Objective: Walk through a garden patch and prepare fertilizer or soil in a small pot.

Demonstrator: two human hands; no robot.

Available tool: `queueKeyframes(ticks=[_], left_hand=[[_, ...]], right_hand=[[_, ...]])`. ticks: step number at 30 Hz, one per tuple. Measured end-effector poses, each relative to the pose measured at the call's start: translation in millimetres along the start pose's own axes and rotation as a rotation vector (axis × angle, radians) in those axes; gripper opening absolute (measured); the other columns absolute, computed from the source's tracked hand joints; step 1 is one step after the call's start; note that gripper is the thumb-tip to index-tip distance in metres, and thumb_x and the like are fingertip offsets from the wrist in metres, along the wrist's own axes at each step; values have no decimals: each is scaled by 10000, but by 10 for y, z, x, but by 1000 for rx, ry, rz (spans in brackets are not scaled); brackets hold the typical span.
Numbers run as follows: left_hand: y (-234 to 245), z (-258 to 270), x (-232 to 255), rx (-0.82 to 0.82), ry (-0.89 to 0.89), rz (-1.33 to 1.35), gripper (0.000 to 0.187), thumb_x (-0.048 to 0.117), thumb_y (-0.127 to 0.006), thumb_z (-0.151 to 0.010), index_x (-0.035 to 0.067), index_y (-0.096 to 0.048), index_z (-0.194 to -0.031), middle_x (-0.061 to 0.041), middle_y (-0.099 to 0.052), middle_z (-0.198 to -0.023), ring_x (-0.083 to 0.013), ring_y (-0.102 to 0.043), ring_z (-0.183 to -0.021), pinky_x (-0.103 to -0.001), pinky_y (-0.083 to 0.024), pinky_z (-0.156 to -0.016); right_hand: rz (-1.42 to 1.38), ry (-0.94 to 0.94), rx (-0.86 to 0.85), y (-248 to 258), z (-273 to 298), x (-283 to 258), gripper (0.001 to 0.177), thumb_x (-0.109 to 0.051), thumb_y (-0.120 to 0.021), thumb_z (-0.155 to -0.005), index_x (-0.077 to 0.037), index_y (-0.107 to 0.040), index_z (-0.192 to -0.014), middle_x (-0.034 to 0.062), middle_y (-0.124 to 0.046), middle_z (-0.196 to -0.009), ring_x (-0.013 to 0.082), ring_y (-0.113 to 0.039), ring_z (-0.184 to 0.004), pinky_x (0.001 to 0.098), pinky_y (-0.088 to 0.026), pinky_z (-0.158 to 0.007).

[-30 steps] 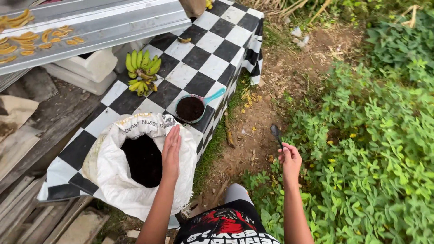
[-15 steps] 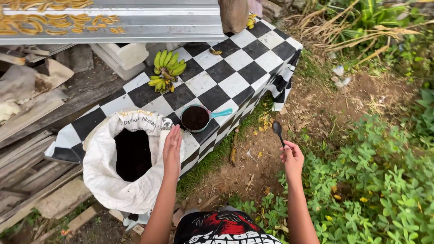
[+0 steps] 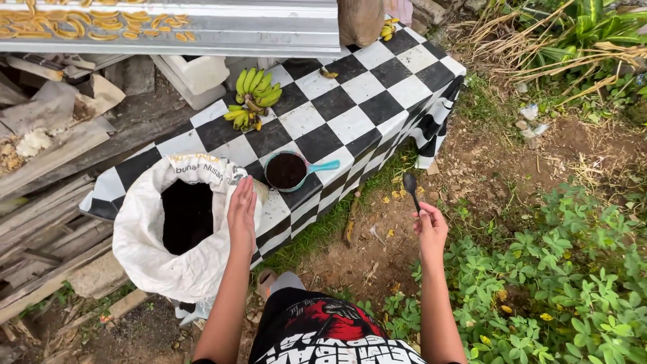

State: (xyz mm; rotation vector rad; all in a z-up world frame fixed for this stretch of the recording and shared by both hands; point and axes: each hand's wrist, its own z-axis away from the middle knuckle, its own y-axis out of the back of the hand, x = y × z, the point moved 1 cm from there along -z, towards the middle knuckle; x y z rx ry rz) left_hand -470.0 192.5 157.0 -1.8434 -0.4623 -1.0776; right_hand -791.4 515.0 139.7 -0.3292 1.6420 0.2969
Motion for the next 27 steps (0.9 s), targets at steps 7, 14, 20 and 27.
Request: queueKeyframes(ticks=[7, 14, 20, 27], left_hand=[[-286, -241, -83, -82, -22, -6, 564, 194, -411, -1062, -51, -316, -1561, -207, -338, -1649, -287, -310, -1553, -406, -256, -1270], [-153, -472, -386, -79, 14, 58, 581, 199, -422, -1055, -56, -310, -1564, -215, -348, -1642, -292, -318, -1550, -405, -257, -1269], [-110, -803, -588, -13, 64, 55, 580, 190, -406, -1047, -39, -290, -1568, -187, -329, -1655, -271, -276, -1564, -366, -193, -1277], [-227, -1321, -655, 41, 25, -76, 562, 202, -417, -1054, 6, -323, -1572, -161, -349, -1652, -254, -275, -1563, -363, -190, -1283]], right_hand=[[-61, 33, 47, 198, -222, 144, 213, -96, -551, -1054, -23, -645, -1231, 39, -689, -917, 61, -548, -626, 202, -418, -536], [-31, 22, 26, -63, -430, 178, 235, -104, -557, -1046, -24, -650, -1247, 45, -692, -915, 56, -550, -631, 207, -427, -543], [-22, 29, 5, -236, -746, 274, 234, -108, -550, -1050, -38, -660, -1244, 37, -694, -906, 52, -537, -624, 204, -425, -542], [6, 47, -43, -587, -1529, 259, 219, -94, -566, -1043, -33, -659, -1231, 24, -691, -909, 49, -528, -643, 198, -412, -552]])
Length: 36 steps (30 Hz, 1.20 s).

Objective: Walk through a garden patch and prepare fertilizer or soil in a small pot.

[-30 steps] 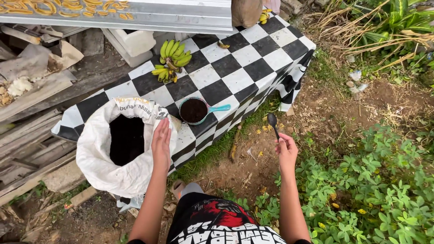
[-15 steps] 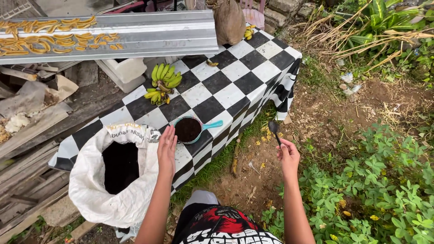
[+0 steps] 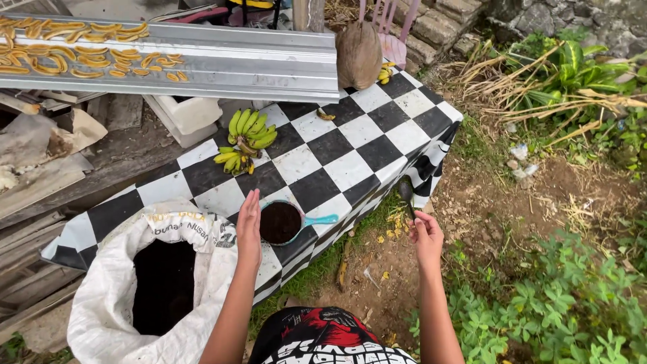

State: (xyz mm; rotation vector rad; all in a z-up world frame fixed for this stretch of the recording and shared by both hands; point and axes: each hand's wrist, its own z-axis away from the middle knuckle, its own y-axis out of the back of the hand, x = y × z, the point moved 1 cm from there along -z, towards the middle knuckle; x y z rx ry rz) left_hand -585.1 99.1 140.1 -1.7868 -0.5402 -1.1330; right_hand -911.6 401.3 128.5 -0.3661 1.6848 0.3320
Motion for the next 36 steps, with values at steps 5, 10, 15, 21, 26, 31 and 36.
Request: queueKeyframes(ticks=[5, 10, 15, 21, 26, 31, 36], left_hand=[[24, -301, -115, 33, -18, 49, 550, 196, -421, -1053, 12, -338, -1565, -158, -347, -1655, -246, -277, -1564, -365, -181, -1283], [87, -315, -102, 127, -48, 66, 552, 197, -429, -1046, 9, -352, -1560, -162, -354, -1654, -247, -289, -1561, -358, -183, -1286], [214, -228, -16, 177, -86, 90, 570, 233, -442, -1053, -16, -343, -1556, -191, -343, -1656, -267, -288, -1564, -387, -181, -1289], [355, -106, 1, 250, -120, 130, 590, 248, -446, -1051, -13, -327, -1566, -205, -348, -1650, -284, -281, -1567, -390, -167, -1284], [304, -26, -290, 334, -133, 104, 597, 262, -442, -1051, -10, -333, -1571, -195, -359, -1649, -279, -295, -1560, -401, -175, -1281], [334, -8, -707, 368, -193, 28, 608, 242, -473, -1045, -6, -322, -1579, -182, -343, -1659, -271, -264, -1567, -397, -145, -1287], [246, 135, -923, 444, -77, -86, 584, 214, -456, -1044, 45, -322, -1586, -146, -343, -1663, -254, -271, -1563, -396, -186, -1259]], right_hand=[[-11, 4, -104, -420, -460, 43, 235, -89, -562, -1042, -24, -644, -1253, 26, -694, -920, 47, -534, -659, 203, -409, -556], [-54, -6, -252, -839, -823, 384, 240, -71, -565, -1043, -16, -636, -1265, 34, -695, -927, 44, -533, -669, 194, -426, -584], [83, -83, -442, -1343, -1037, 475, 289, -50, -574, -995, -42, -604, -1282, 47, -702, -896, 66, -508, -603, 219, -396, -508], [350, 24, -794, -1889, -1266, 469, 427, 21, -530, -945, -82, -643, -1345, 47, -707, -881, 83, -530, -631, 236, -465, -572], [545, 56, -1022, -2360, -1404, 349, 413, -4, -538, -943, -78, -650, -1333, 54, -704, -857, 114, -615, -656, 274, -513, -601], [678, 85, -1173, -2793, -1503, 340, 393, -48, -533, -958, -95, -646, -1332, 66, -707, -849, 153, -650, -674, 318, -515, -614], [756, 392, -1254, -2837, -1309, 147, 299, -91, -619, -900, -63, -724, -1179, 148, -734, -879, 297, -695, -761, 400, -534, -697]])
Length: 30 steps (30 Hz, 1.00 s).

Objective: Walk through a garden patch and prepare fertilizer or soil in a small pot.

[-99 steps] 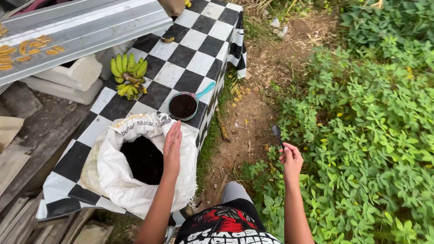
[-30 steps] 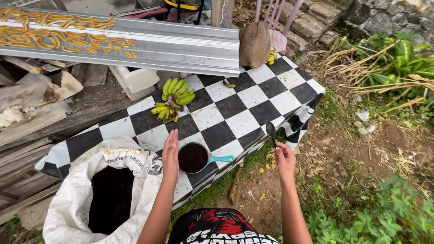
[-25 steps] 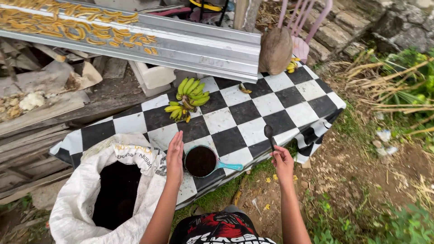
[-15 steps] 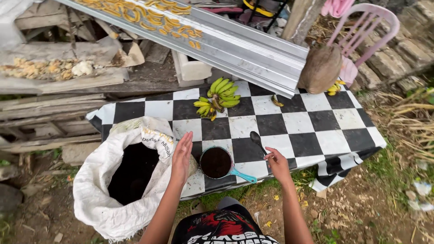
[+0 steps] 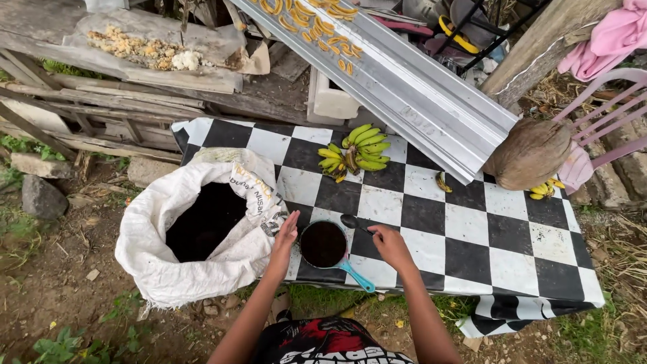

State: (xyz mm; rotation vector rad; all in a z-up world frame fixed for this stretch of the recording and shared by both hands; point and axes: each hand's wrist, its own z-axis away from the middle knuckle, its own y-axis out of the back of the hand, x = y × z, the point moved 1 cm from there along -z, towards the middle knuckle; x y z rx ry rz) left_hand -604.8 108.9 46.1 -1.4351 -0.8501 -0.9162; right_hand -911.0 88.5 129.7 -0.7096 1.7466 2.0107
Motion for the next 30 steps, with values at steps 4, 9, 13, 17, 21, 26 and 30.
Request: queueKeyframes(ticks=[4, 9, 13, 17, 21, 26, 30], left_hand=[[-26, 87, -56, 24, -24, -3, 573, 187, -456, -1054, 42, -317, -1590, -152, -328, -1671, -265, -272, -1568, -388, -172, -1265], [38, 267, -28, 106, 65, 199, 579, 224, -431, -1053, 31, -302, -1584, -152, -334, -1659, -270, -286, -1556, -388, -197, -1265], [142, 439, 69, 124, 33, 141, 593, 245, -437, -1047, 10, -311, -1576, -166, -332, -1661, -271, -289, -1557, -385, -195, -1270], [200, 648, 239, 152, 53, 125, 595, 288, -418, -1054, 19, -314, -1574, -171, -350, -1650, -261, -293, -1555, -371, -181, -1268], [177, 807, 390, 135, 53, 78, 602, 335, -384, -1059, 10, -340, -1564, -172, -390, -1636, -270, -321, -1548, -376, -189, -1265], [107, 933, 520, 124, 79, -25, 634, 390, -378, -1051, 33, -334, -1573, -162, -408, -1626, -277, -357, -1532, -386, -216, -1275], [125, 980, 556, 155, 66, 9, 655, 403, -403, -1032, 26, -351, -1565, -165, -429, -1615, -286, -366, -1525, -402, -217, -1265]], right_hand=[[39, 99, -68, -40, -44, -70, 297, -72, -632, -866, -59, -729, -1146, 165, -747, -932, 347, -702, -822, 435, -544, -741], [188, 145, -230, -274, -177, -104, 258, -58, -645, -827, -34, -752, -1060, 199, -735, -1004, 389, -701, -888, 464, -560, -812], [193, 210, -297, -665, -323, 102, 243, -41, -631, -829, -16, -763, -1032, 219, -740, -981, 384, -710, -926, 470, -559, -850], [194, 199, -416, -1132, -400, 311, 272, -33, -633, -833, -14, -754, -1075, 218, -745, -955, 371, -724, -912, 461, -564, -873], [284, 61, -577, -1061, -393, -26, 315, -20, -537, -947, -42, -704, -1214, 210, -730, -873, 387, -728, -792, 472, -571, -840], [259, 202, -448, -1264, -477, 288, 262, -34, -565, -918, -27, -694, -1146, 178, -705, -1015, 366, -704, -900, 494, -556, -820], [300, 101, -405, -1274, -369, 270, 201, -164, -574, -966, -75, -668, -1120, 169, -728, -984, 378, -684, -950, 510, -547, -828]])
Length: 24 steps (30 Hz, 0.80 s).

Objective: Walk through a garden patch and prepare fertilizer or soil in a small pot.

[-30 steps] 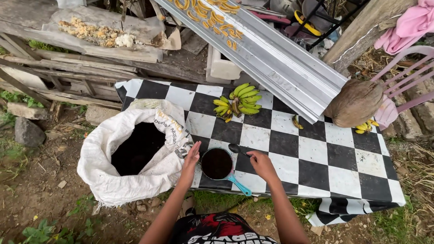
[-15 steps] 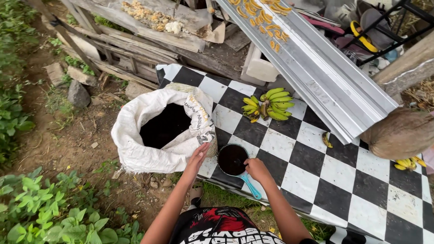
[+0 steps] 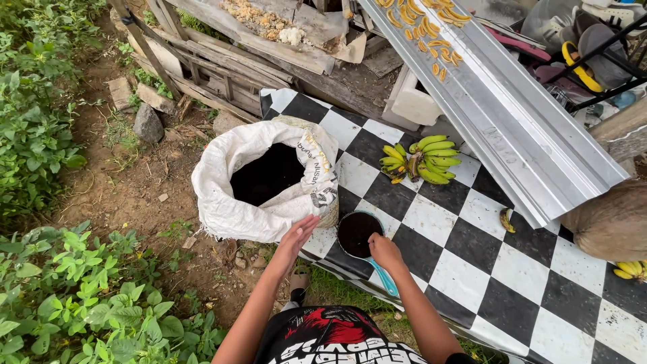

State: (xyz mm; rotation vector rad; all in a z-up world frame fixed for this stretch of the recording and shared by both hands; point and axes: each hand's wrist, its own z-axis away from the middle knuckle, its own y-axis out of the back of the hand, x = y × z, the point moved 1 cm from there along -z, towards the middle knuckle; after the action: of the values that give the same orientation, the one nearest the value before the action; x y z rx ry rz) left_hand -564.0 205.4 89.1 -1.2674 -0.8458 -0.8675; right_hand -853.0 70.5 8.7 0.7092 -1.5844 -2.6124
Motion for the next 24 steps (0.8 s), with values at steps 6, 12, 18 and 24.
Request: queueKeyframes(ticks=[6, 12, 18, 24], left_hand=[[45, -23, 15, -19, -38, 43, 641, 392, -419, -1038, 12, -378, -1552, -178, -439, -1608, -289, -373, -1525, -409, -213, -1270], [-77, -47, 103, -53, -1, 87, 636, 391, -412, -1042, -5, -378, -1539, -184, -442, -1598, -282, -379, -1519, -393, -221, -1268], [-201, -138, -27, -125, 21, 141, 634, 356, -420, -1044, -38, -365, -1537, -206, -437, -1594, -285, -386, -1512, -381, -230, -1265], [-359, -207, -82, -156, 41, 119, 627, 347, -421, -1046, -27, -367, -1547, -199, -442, -1594, -284, -396, -1508, -389, -246, -1263]], right_hand=[[-168, -62, 80, 127, 230, -68, 212, -171, -560, -965, -99, -665, -1136, 168, -746, -942, 354, -707, -856, 491, -539, -788], [-333, -15, 251, 319, 582, -70, 229, -102, -555, -945, -81, -666, -1144, 154, -726, -990, 320, -691, -775, 458, -515, -718], [-434, -68, 307, 350, 845, 106, 245, -81, -525, -964, -74, -643, -1179, 152, -698, -935, 285, -641, -699, 426, -490, -675], [-470, -63, 380, 473, 1100, 105, 250, -80, -510, -972, -66, -633, -1189, 130, -654, -875, 264, -596, -649, 418, -466, -616]])
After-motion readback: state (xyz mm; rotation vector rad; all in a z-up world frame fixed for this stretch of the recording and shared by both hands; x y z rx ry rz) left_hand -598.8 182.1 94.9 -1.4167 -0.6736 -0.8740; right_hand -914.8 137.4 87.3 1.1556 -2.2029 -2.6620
